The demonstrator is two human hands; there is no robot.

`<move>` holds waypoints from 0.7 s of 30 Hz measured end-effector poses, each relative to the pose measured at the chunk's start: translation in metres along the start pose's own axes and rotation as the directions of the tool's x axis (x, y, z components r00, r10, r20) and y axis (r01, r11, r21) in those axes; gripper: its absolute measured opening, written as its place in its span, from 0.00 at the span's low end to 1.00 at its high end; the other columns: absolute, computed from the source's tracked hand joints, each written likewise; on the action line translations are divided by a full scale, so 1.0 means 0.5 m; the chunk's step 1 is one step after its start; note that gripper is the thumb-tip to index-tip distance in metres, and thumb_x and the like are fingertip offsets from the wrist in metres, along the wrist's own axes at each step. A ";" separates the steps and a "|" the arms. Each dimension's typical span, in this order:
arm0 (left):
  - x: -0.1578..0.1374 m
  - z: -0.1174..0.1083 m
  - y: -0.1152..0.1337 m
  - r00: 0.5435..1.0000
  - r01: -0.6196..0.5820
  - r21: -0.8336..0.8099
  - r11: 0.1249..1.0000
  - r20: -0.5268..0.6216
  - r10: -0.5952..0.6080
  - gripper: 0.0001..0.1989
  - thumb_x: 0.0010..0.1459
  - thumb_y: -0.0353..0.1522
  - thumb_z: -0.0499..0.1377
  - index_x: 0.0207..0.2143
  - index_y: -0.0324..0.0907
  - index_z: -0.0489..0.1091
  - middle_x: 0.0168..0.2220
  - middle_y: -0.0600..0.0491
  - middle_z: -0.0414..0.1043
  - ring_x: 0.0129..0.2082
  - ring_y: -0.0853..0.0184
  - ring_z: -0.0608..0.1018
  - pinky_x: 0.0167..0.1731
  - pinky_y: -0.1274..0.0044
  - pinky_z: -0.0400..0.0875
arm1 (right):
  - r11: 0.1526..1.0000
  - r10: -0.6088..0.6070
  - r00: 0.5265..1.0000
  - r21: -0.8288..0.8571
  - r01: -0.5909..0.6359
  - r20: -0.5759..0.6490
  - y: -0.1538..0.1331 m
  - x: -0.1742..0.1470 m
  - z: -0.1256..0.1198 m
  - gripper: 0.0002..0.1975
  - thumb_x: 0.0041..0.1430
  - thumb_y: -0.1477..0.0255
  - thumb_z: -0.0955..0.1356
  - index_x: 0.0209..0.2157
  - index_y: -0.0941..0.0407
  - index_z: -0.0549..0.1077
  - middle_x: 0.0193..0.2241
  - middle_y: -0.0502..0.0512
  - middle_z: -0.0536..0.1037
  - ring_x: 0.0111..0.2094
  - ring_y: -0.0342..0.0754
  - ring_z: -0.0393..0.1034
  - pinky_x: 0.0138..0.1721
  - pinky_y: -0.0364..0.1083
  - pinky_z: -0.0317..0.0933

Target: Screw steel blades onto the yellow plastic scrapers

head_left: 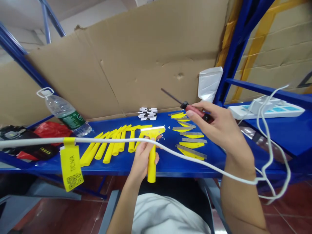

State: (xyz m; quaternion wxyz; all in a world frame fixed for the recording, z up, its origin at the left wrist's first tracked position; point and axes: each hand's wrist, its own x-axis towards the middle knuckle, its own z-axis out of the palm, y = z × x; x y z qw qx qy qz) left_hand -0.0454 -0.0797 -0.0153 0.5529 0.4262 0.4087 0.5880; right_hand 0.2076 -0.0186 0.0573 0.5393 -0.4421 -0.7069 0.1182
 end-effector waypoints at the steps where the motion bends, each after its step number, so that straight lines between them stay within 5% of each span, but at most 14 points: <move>1: 0.002 -0.004 -0.003 1.000 -0.004 0.009 1.000 -0.001 0.004 0.19 0.68 0.45 0.71 0.50 0.42 0.76 0.63 0.40 0.79 0.36 0.66 0.87 0.20 0.83 0.72 | 1.000 -0.011 1.000 0.012 0.011 0.026 0.001 -0.001 0.001 0.20 0.67 0.48 0.75 0.48 0.48 0.85 0.42 0.52 0.86 0.40 0.50 0.77 0.41 0.48 0.64; 6: 0.010 -0.017 -0.020 0.999 -0.044 0.035 0.998 -0.012 0.045 0.22 0.68 0.46 0.70 0.56 0.42 0.75 0.68 0.35 0.76 0.45 0.55 0.90 0.20 0.80 0.74 | 1.000 0.018 0.989 -0.022 -0.015 0.145 0.004 -0.007 -0.003 0.24 0.55 0.44 0.81 0.38 0.50 0.89 0.27 0.50 0.82 0.26 0.44 0.67 0.29 0.48 0.55; 12: 0.007 -0.019 -0.025 0.999 -0.042 0.088 0.995 -0.014 0.043 0.20 0.70 0.46 0.70 0.52 0.42 0.73 0.58 0.39 0.83 0.23 0.71 0.81 0.22 0.79 0.75 | 0.996 -0.004 0.977 -0.084 0.022 0.214 0.007 -0.006 -0.011 0.17 0.59 0.49 0.81 0.33 0.48 0.88 0.27 0.49 0.83 0.25 0.45 0.68 0.29 0.48 0.56; 21: 0.004 -0.009 -0.021 0.997 -0.076 0.152 0.985 -0.020 0.080 0.21 0.71 0.46 0.68 0.57 0.44 0.71 0.52 0.43 0.85 0.23 0.71 0.80 0.26 0.77 0.77 | 0.994 -0.012 0.965 -0.105 0.041 0.262 0.006 -0.005 -0.016 0.19 0.59 0.48 0.80 0.31 0.50 0.87 0.22 0.49 0.78 0.23 0.44 0.64 0.28 0.48 0.54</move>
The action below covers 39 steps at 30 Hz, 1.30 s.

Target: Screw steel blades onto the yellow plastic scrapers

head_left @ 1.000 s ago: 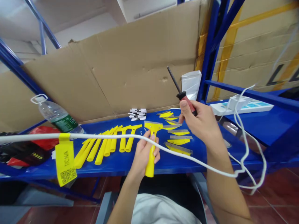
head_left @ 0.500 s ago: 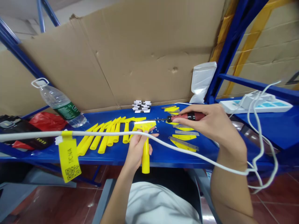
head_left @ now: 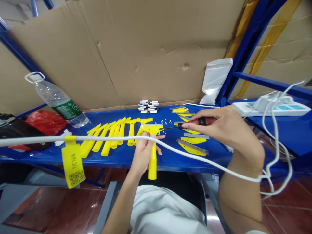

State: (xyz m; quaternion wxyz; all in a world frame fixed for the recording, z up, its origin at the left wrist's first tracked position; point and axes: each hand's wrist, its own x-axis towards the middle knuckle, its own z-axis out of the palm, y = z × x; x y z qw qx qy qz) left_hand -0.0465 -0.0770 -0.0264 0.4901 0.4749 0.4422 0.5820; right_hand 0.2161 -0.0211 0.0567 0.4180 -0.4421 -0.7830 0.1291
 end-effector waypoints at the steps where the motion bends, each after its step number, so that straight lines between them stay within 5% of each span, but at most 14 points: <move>1: 0.000 0.000 0.000 1.000 0.002 0.005 1.000 0.007 -0.002 0.21 0.71 0.46 0.68 0.57 0.44 0.71 0.52 0.44 0.85 0.23 0.71 0.80 0.27 0.77 0.77 | 1.000 0.003 1.000 -0.011 -0.003 0.011 -0.003 0.000 -0.001 0.19 0.60 0.48 0.80 0.31 0.50 0.87 0.22 0.49 0.79 0.23 0.44 0.65 0.28 0.48 0.54; 7: 0.006 -0.003 -0.011 0.998 -0.058 0.066 0.996 0.003 0.058 0.17 0.72 0.47 0.67 0.49 0.43 0.73 0.43 0.49 0.85 0.29 0.68 0.82 0.36 0.75 0.78 | 0.998 0.018 0.999 0.053 -0.019 0.026 -0.013 0.000 0.003 0.22 0.68 0.47 0.74 0.34 0.50 0.87 0.31 0.51 0.86 0.30 0.49 0.79 0.33 0.47 0.65; 11: 0.008 -0.008 -0.019 0.997 -0.081 0.107 0.991 0.002 0.081 0.16 0.73 0.46 0.66 0.47 0.43 0.74 0.43 0.48 0.85 0.37 0.65 0.84 0.44 0.73 0.78 | 0.998 -0.047 0.998 0.038 0.049 -0.044 -0.003 -0.004 0.007 0.17 0.61 0.53 0.80 0.37 0.51 0.83 0.31 0.49 0.84 0.28 0.46 0.73 0.31 0.47 0.64; 16: 0.011 -0.008 -0.016 0.997 -0.051 0.121 0.991 0.068 0.043 0.16 0.74 0.44 0.65 0.53 0.42 0.77 0.44 0.47 0.86 0.44 0.60 0.86 0.52 0.69 0.77 | 0.976 -0.160 0.987 0.147 0.161 -0.018 -0.006 -0.005 0.006 0.16 0.62 0.57 0.80 0.43 0.50 0.78 0.40 0.50 0.85 0.39 0.50 0.81 0.41 0.48 0.73; 22: 0.014 -0.017 -0.023 0.991 -0.014 0.117 0.993 0.136 -0.002 0.18 0.74 0.45 0.65 0.55 0.42 0.78 0.47 0.45 0.87 0.51 0.55 0.87 0.61 0.62 0.77 | 0.983 -0.100 0.984 0.137 0.121 -0.151 -0.017 -0.005 0.017 0.15 0.66 0.57 0.77 0.42 0.51 0.76 0.37 0.51 0.83 0.30 0.45 0.76 0.29 0.45 0.68; 26: 0.019 -0.026 -0.030 0.983 0.009 0.113 0.994 0.183 -0.030 0.20 0.73 0.46 0.66 0.58 0.41 0.78 0.52 0.43 0.86 0.54 0.54 0.87 0.63 0.60 0.77 | 0.962 -0.198 0.971 0.163 0.219 -0.136 -0.018 -0.009 0.017 0.14 0.63 0.65 0.77 0.47 0.49 0.74 0.46 0.53 0.82 0.40 0.49 0.80 0.35 0.47 0.73; 31: 0.020 -0.027 -0.031 0.979 0.006 0.106 0.994 0.202 -0.027 0.23 0.72 0.47 0.68 0.59 0.41 0.79 0.53 0.42 0.86 0.54 0.53 0.87 0.63 0.60 0.79 | 0.973 -0.131 0.964 0.157 0.170 -0.229 -0.025 -0.009 0.021 0.11 0.69 0.60 0.75 0.45 0.49 0.73 0.42 0.52 0.79 0.38 0.48 0.79 0.32 0.46 0.70; 35: 0.018 -0.025 -0.031 0.982 0.002 0.115 0.993 0.187 -0.023 0.24 0.70 0.47 0.69 0.60 0.42 0.79 0.52 0.43 0.86 0.53 0.52 0.87 0.64 0.59 0.79 | 0.962 -0.219 0.963 0.131 0.240 -0.155 -0.024 -0.004 0.023 0.10 0.70 0.62 0.73 0.47 0.48 0.72 0.48 0.55 0.78 0.44 0.50 0.78 0.42 0.50 0.74; 39: 0.017 -0.025 -0.031 0.981 0.003 0.128 0.992 0.192 -0.028 0.24 0.70 0.47 0.69 0.60 0.42 0.79 0.51 0.43 0.87 0.53 0.52 0.87 0.63 0.59 0.79 | 0.981 -0.162 0.960 0.070 0.182 -0.229 -0.019 -0.002 0.026 0.11 0.71 0.59 0.73 0.45 0.49 0.74 0.39 0.53 0.78 0.38 0.48 0.76 0.37 0.48 0.71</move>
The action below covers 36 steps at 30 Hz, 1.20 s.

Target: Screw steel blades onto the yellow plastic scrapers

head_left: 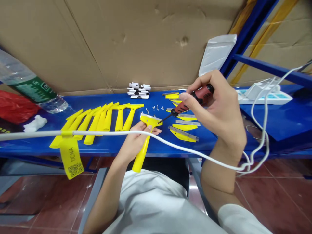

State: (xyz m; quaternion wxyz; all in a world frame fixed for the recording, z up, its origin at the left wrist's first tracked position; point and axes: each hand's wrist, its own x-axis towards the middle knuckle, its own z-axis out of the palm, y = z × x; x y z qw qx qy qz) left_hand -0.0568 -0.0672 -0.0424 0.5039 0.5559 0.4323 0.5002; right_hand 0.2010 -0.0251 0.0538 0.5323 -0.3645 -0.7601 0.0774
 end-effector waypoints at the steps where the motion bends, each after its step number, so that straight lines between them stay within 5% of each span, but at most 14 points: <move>1: 0.000 0.000 0.000 1.000 0.002 0.005 1.000 0.002 -0.002 0.24 0.71 0.47 0.69 0.60 0.42 0.79 0.51 0.43 0.87 0.53 0.52 0.87 0.63 0.59 0.79 | 1.000 0.006 1.000 -0.013 -0.006 -0.010 0.001 0.000 0.001 0.10 0.71 0.59 0.73 0.45 0.49 0.74 0.38 0.52 0.78 0.36 0.47 0.75 0.35 0.47 0.70; 13: -0.003 0.013 0.014 1.000 0.004 -0.009 1.000 -0.006 -0.004 0.21 0.71 0.46 0.69 0.55 0.41 0.78 0.48 0.44 0.87 0.51 0.53 0.89 0.59 0.62 0.82 | 0.998 0.041 0.998 -0.051 -0.038 0.049 -0.015 0.003 -0.008 0.09 0.71 0.61 0.72 0.47 0.49 0.76 0.46 0.55 0.82 0.38 0.49 0.76 0.41 0.51 0.74; 16: -0.004 0.015 0.019 1.000 0.001 -0.020 1.000 -0.026 -0.002 0.21 0.70 0.47 0.69 0.53 0.40 0.78 0.47 0.44 0.87 0.51 0.52 0.89 0.59 0.61 0.82 | 0.993 0.068 0.998 -0.092 -0.069 -0.012 -0.018 0.003 -0.009 0.11 0.72 0.57 0.72 0.44 0.50 0.76 0.38 0.53 0.81 0.34 0.48 0.73 0.38 0.52 0.71; 18: -0.005 0.016 0.020 1.000 0.002 -0.018 1.000 -0.017 -0.003 0.21 0.70 0.47 0.69 0.53 0.40 0.79 0.47 0.43 0.87 0.51 0.52 0.89 0.59 0.60 0.82 | 0.991 0.068 0.997 -0.116 -0.071 -0.032 -0.018 0.002 -0.009 0.07 0.71 0.61 0.72 0.42 0.50 0.77 0.32 0.52 0.79 0.30 0.47 0.71 0.35 0.51 0.68; 21: -0.006 0.017 0.022 1.000 0.004 -0.027 1.000 -0.021 -0.005 0.22 0.70 0.47 0.69 0.55 0.40 0.78 0.48 0.43 0.87 0.51 0.52 0.89 0.60 0.60 0.82 | 0.997 0.029 1.000 -0.073 -0.030 -0.003 -0.020 0.000 -0.008 0.04 0.68 0.69 0.72 0.44 0.50 0.77 0.37 0.53 0.81 0.33 0.49 0.75 0.36 0.52 0.69; 27: -0.007 0.018 0.025 1.000 0.014 -0.016 1.000 -0.021 -0.015 0.22 0.71 0.47 0.69 0.55 0.40 0.78 0.47 0.43 0.87 0.52 0.52 0.89 0.60 0.60 0.82 | 0.994 0.100 0.995 -0.034 -0.101 -0.026 -0.026 -0.001 -0.005 0.09 0.70 0.60 0.73 0.41 0.50 0.75 0.34 0.53 0.82 0.33 0.50 0.79 0.31 0.50 0.67; 31: -0.006 0.018 0.024 1.000 0.008 -0.031 0.999 -0.017 -0.008 0.22 0.70 0.46 0.69 0.57 0.40 0.78 0.50 0.43 0.87 0.52 0.52 0.89 0.60 0.61 0.82 | 1.000 0.014 1.000 -0.028 -0.014 0.008 -0.026 0.001 -0.009 0.09 0.67 0.62 0.74 0.43 0.50 0.75 0.45 0.53 0.82 0.37 0.49 0.75 0.38 0.52 0.74; 36: -0.007 0.017 0.026 1.000 0.019 -0.048 0.999 -0.011 -0.019 0.21 0.70 0.46 0.69 0.54 0.40 0.79 0.48 0.43 0.87 0.51 0.52 0.89 0.60 0.60 0.82 | 0.995 0.049 0.999 -0.085 -0.050 -0.013 -0.029 0.002 -0.012 0.11 0.71 0.58 0.73 0.41 0.50 0.73 0.40 0.54 0.79 0.35 0.49 0.73 0.38 0.53 0.72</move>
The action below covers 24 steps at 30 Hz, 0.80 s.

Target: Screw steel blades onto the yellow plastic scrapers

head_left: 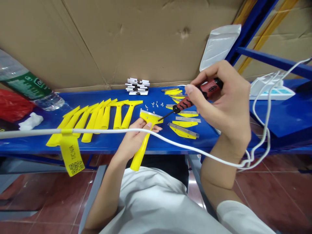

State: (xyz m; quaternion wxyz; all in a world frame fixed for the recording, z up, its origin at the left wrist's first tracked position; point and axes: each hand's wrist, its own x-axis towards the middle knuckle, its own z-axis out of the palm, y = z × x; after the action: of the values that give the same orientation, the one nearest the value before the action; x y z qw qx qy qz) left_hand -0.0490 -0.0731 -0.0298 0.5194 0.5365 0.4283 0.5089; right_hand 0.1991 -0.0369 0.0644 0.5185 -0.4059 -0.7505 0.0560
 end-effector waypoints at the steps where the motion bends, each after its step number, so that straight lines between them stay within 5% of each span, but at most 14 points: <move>1: 0.000 0.000 0.001 1.000 0.004 -0.004 1.000 0.000 -0.004 0.20 0.70 0.46 0.69 0.54 0.40 0.79 0.48 0.43 0.87 0.51 0.52 0.89 0.60 0.61 0.82 | 1.000 0.002 1.000 0.005 -0.002 -0.006 0.000 -0.001 0.000 0.09 0.72 0.60 0.72 0.41 0.50 0.73 0.41 0.55 0.80 0.35 0.49 0.74 0.38 0.53 0.71; 5: -0.002 0.000 0.001 1.000 0.010 -0.016 1.000 -0.012 -0.010 0.21 0.70 0.46 0.70 0.54 0.41 0.79 0.48 0.44 0.87 0.52 0.52 0.89 0.61 0.59 0.82 | 0.998 -0.018 1.000 0.064 0.018 0.003 0.003 -0.003 0.005 0.07 0.70 0.67 0.72 0.47 0.49 0.72 0.49 0.55 0.82 0.40 0.51 0.79 0.39 0.51 0.70; 18: 0.001 -0.009 -0.013 1.000 -0.006 0.004 1.000 -0.001 0.006 0.20 0.71 0.46 0.68 0.55 0.41 0.79 0.48 0.44 0.87 0.50 0.54 0.89 0.60 0.61 0.82 | 1.000 -0.016 1.000 0.027 0.016 -0.020 0.001 0.003 0.003 0.08 0.71 0.62 0.72 0.42 0.49 0.71 0.42 0.54 0.80 0.33 0.47 0.68 0.37 0.51 0.65; 24: 0.000 -0.009 -0.012 1.000 -0.004 0.007 1.000 -0.019 0.004 0.19 0.71 0.47 0.68 0.53 0.42 0.79 0.47 0.45 0.87 0.50 0.54 0.89 0.60 0.61 0.82 | 1.000 -0.018 0.999 0.006 0.019 -0.036 0.013 -0.001 0.008 0.07 0.71 0.62 0.72 0.43 0.50 0.73 0.44 0.56 0.81 0.40 0.52 0.75 0.40 0.52 0.69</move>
State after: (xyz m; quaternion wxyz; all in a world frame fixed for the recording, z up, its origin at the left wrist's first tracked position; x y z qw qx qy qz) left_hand -0.0529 -0.0720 -0.0361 0.5123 0.5344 0.4338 0.5136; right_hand 0.1994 -0.0313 0.0588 0.5337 -0.3984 -0.7446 0.0462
